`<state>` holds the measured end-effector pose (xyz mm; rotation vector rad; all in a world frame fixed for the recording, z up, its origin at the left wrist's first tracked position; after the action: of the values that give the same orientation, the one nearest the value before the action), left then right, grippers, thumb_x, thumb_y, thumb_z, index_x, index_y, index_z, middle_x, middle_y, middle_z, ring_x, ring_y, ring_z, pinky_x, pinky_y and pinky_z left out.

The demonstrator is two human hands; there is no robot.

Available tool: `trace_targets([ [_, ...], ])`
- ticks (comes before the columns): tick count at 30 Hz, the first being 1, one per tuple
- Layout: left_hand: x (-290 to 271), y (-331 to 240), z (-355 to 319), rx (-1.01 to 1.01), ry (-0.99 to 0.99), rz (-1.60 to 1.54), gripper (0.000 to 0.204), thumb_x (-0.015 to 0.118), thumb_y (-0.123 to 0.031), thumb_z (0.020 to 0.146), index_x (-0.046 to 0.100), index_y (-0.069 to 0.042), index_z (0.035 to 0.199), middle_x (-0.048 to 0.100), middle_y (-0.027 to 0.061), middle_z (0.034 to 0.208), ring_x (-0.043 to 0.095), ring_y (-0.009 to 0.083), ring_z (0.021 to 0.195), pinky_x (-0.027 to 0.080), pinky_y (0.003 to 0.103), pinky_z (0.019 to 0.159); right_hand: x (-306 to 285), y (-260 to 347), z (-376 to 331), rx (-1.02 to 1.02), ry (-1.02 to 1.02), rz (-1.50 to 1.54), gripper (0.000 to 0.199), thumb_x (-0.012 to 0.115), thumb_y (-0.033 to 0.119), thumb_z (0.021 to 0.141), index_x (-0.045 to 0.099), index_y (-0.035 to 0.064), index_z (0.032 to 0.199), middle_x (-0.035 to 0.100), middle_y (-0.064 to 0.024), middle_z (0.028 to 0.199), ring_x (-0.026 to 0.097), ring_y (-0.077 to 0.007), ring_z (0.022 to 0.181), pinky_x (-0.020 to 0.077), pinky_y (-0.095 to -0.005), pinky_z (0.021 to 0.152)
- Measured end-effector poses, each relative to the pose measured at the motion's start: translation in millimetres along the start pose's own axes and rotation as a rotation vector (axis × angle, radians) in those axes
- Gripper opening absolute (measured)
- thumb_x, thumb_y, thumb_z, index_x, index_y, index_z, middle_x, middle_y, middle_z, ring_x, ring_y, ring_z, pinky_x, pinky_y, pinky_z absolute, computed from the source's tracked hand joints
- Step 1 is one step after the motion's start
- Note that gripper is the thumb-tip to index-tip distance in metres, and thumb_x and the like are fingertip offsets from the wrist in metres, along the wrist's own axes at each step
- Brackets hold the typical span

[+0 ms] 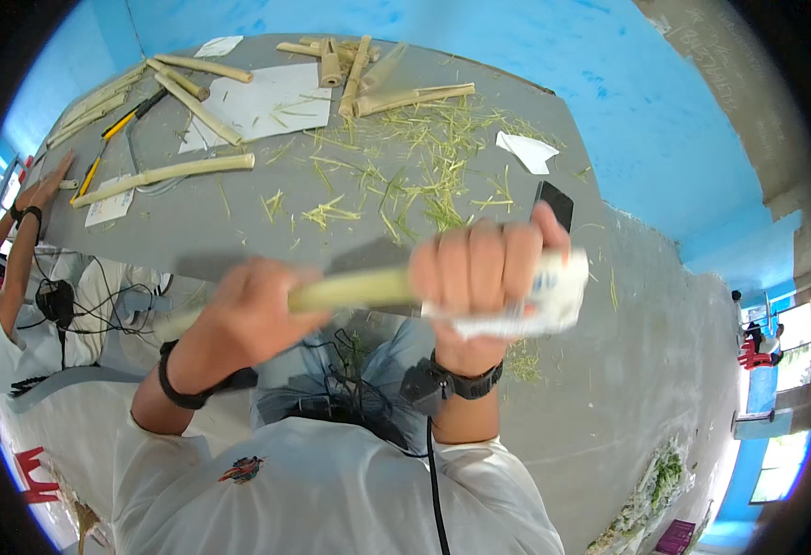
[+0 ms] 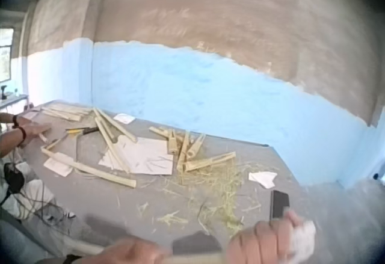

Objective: Cleaning a bamboo stalk with a piece of cloth.

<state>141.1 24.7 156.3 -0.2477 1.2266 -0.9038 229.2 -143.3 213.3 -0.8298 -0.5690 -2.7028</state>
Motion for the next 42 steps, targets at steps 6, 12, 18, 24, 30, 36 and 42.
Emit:
trace_targets([
  [6,7,14,11,-0.372,0.278,0.018,0.021,0.073,-0.023,0.079,0.059,-0.006,0.079,0.062,0.0136,0.071,0.062,0.0366,0.072,0.049,0.046,0.064,-10,5,4,0.074,-0.173,-0.101,0.052,0.016,0.032,0.102,0.035,0.0155,0.057,0.034,0.0013,0.047,0.028,-0.0158,0.042,0.0338,-0.0343,0.053],
  [12,-12,-4,28,-0.431,-0.157,0.355,0.029,0.073,-0.034,0.077,0.070,-0.007,0.087,0.060,0.0207,0.070,0.062,0.0374,0.069,0.048,0.043,0.061,-19,14,0,-0.266,-0.694,-0.097,0.054,0.017,0.036,0.103,0.038,0.0158,0.057,0.038,0.0005,0.041,0.033,-0.0153,0.034,0.0359,-0.0334,0.044],
  [18,1,-5,22,-0.275,-0.183,0.150,0.023,0.073,-0.027,0.079,0.066,-0.006,0.080,0.055,0.0185,0.062,0.060,0.0381,0.063,0.048,0.042,0.059,23,11,13,0.135,0.054,-0.083,0.046,0.028,0.033,0.100,0.034,0.0145,0.058,0.031,0.0030,0.047,0.026,-0.0131,0.043,0.0287,-0.0315,0.051],
  [24,14,7,22,-0.449,0.363,-0.135,0.023,0.074,-0.024,0.075,0.067,-0.004,0.082,0.059,0.0175,0.067,0.059,0.0365,0.062,0.049,0.042,0.060,13,11,9,0.177,0.200,-0.081,0.040,0.034,0.030,0.100,0.035,0.0143,0.063,0.029,0.0040,0.054,0.027,-0.0114,0.048,0.0278,-0.0294,0.053],
  [30,-6,9,31,-0.362,-0.050,0.220,0.025,0.077,-0.019,0.072,0.068,-0.006,0.092,0.063,0.0137,0.075,0.062,0.0340,0.077,0.049,0.041,0.062,-18,16,3,-0.215,-0.641,-0.104,0.053,0.021,0.033,0.102,0.039,0.0146,0.056,0.043,0.0007,0.048,0.037,-0.0143,0.041,0.0346,-0.0332,0.049],
  [36,1,4,14,-0.224,-0.302,0.255,0.030,0.079,-0.017,0.072,0.065,-0.009,0.097,0.065,0.0108,0.080,0.062,0.0333,0.072,0.049,0.043,0.063,-10,16,3,-0.272,-0.697,-0.155,0.056,0.019,0.033,0.102,0.042,0.0118,0.056,0.043,-0.0027,0.048,0.035,-0.0168,0.041,0.0340,-0.0332,0.049],
  [42,25,22,8,-0.412,0.278,-0.111,0.031,0.082,-0.013,0.068,0.066,-0.007,0.094,0.065,0.0098,0.083,0.061,0.0338,0.076,0.047,0.043,0.065,21,-2,13,0.222,0.196,-0.141,0.042,0.027,0.029,0.101,0.039,0.0139,0.063,0.031,0.0018,0.052,0.029,-0.0155,0.047,0.0322,-0.0318,0.054],
])
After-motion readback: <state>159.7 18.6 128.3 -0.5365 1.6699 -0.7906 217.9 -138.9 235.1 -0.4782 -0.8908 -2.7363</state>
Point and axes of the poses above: each hand's wrist, its own z-axis towards the middle knuckle, its own x-axis out of the palm, y = z × x, the point moved 5 cm from there along z, towards the middle knuckle
